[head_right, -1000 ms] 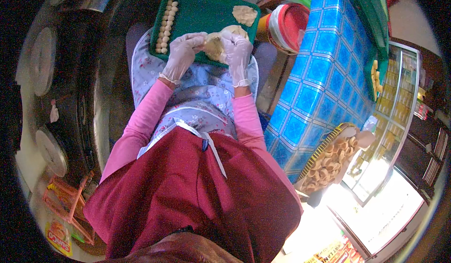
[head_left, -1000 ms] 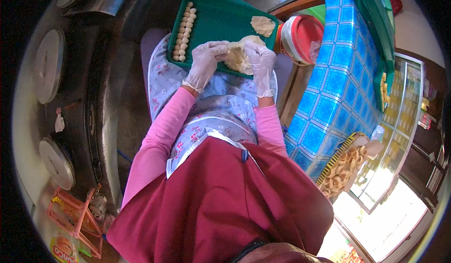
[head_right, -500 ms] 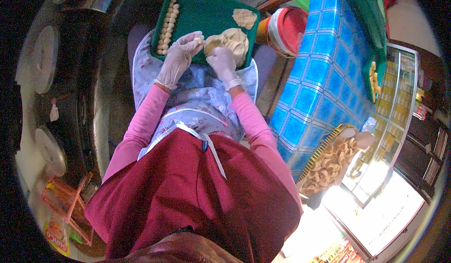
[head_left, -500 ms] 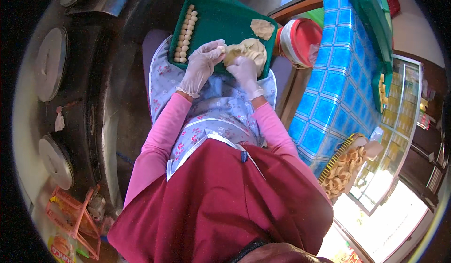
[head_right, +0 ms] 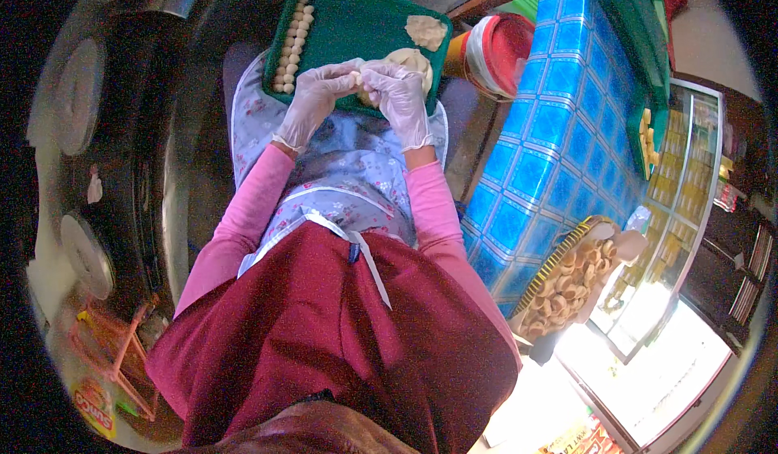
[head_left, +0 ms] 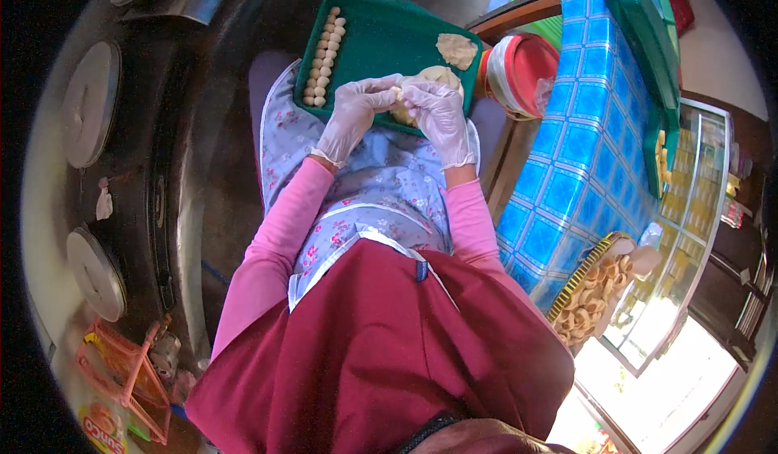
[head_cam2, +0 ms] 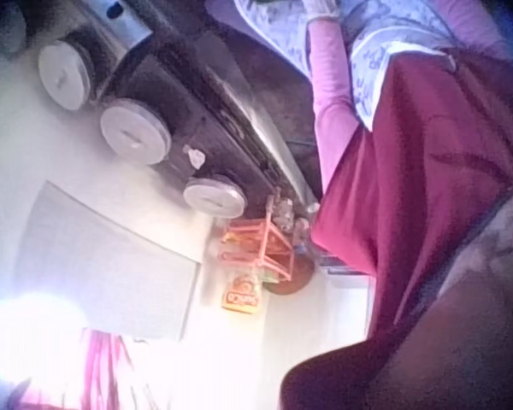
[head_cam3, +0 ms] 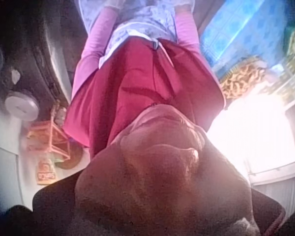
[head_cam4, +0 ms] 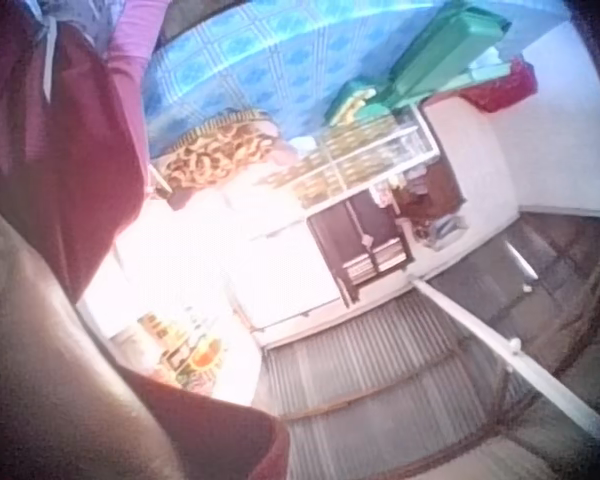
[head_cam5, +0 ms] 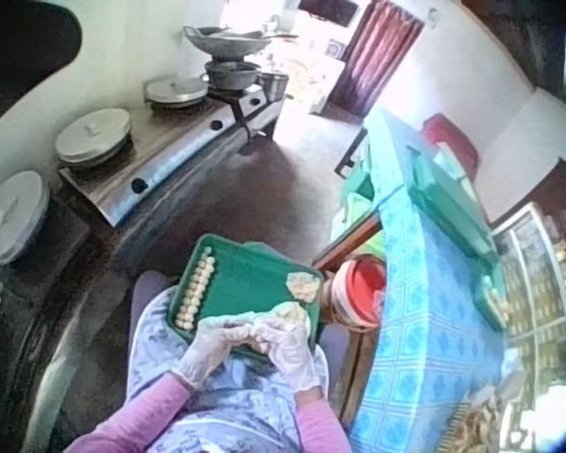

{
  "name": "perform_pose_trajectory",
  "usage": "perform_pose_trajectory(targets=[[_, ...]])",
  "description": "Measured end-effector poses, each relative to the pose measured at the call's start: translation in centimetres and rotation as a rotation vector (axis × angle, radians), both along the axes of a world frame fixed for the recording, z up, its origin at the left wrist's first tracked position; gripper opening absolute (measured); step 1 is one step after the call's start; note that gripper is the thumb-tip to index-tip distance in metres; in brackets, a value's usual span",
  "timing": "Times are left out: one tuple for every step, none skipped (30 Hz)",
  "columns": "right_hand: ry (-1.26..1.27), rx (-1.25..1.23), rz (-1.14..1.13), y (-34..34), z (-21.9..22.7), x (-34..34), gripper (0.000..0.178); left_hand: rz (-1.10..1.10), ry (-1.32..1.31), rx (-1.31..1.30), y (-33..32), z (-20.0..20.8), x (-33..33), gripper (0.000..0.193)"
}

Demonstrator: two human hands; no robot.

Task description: The person takes portions of dough from a tray, shapes them into small balls by hand, and arranges the dough balls on the tray.

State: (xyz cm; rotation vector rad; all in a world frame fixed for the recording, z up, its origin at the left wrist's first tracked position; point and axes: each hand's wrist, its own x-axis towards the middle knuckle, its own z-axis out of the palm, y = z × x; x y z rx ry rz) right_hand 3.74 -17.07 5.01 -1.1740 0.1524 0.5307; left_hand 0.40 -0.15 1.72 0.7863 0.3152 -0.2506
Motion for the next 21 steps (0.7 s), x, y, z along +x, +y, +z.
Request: perform_pose_trajectory(targets=[[-0.005,-0.028,-0.003,0.1,-0.3,0.0,0.015,0.001,0.002,0.0,0.2,0.2,0.0,0.03],[-0.004,-0.028,-0.003,0.0,-0.5,0.1,0.015,-0.054,-0.029,0.069,0.3,0.3,-0.1,0.032],[-0.056,-0.098,0.023,0.1,-0.7,0.1,0.015,-0.11,-0.059,0.137,0.5,0.3,-0.1,0.033],[-0.108,-0.168,0.049,0.1,-0.9,0.1,0.016,-0.11,-0.058,0.137,0.4,0.4,-0.2,0.033],[-0.107,-0.168,0.048,0.2,-1.2,0.1,0.016,-0.101,-0.07,0.095,0.3,0.4,-0.1,0.033],[-0.138,-0.17,0.022,0.3,-1.4,0.3,0.016,-0.092,-0.083,0.052,0.2,0.4,-0.1,0.033],[-0.169,-0.172,-0.005,0.4,-1.6,0.4,0.017,-0.095,-0.084,0.05,0.1,0.4,0.0,0.033],[-0.169,-0.174,-0.009,0.2,-1.6,0.3,0.017,-0.083,-0.062,0.025,-0.1,0.4,0.1,0.033],[-0.098,-0.192,-0.016,0.5,-1.0,0.2,0.017,-0.066,-0.037,0.002,-0.1,0.1,0.0,0.032],[-0.027,-0.21,-0.024,0.7,-0.5,0.2,0.017,-0.063,-0.035,0.002,0.0,-0.2,0.0,0.032],[-0.024,-0.21,-0.022,0.8,-0.6,0.1,0.017,-0.089,-0.001,-0.006,0.2,-0.6,0.0,0.031],[-0.042,-0.272,-0.03,0.5,-0.8,0.0,0.016,-0.122,0.028,-0.016,0.2,-1.0,0.2,0.03],[-0.058,-0.329,-0.027,0.7,-0.8,-0.1,0.014,-0.116,0.029,-0.014,0.5,-2.0,0.2,0.03],[-0.058,-0.327,-0.021,0.9,-0.7,-0.1,0.014,-0.132,-0.157,0.174,0.8,-3.1,0.3,0.031],[-0.178,-0.421,0.009,0.8,-0.7,-0.1,0.013,-0.156,-0.344,0.359,0.9,-3.1,0.4,0.031],[-0.298,-0.514,0.041,0.8,-0.7,-0.1,0.013,-0.157,-0.342,0.358,0.7,-3.2,0.4,0.031],[-0.296,-0.514,0.042,0.9,-0.7,-0.2,0.013,-0.073,-0.055,0.101,0.4,-3.2,0.6,0.034],[-0.353,-0.47,0.015,0.9,-0.8,-0.3,0.013,0.008,0.229,-0.157,-0.1,-2.8,0.8,0.036],[-0.41,-0.424,-0.011,1.0,-0.9,-0.3,0.013,0.005,0.23,-0.158,-0.6,-2.3,0.9,0.036],[-0.409,-0.426,-0.012,1.2,-1.1,-0.2,0.013,0.094,0.144,-0.045,-1.0,-1.8,0.8,0.037],[-0.341,-0.437,-0.056,1.4,-1.3,-0.1,0.014,0.184,0.058,0.07,-1.4,-1.6,0.5,0.037]])
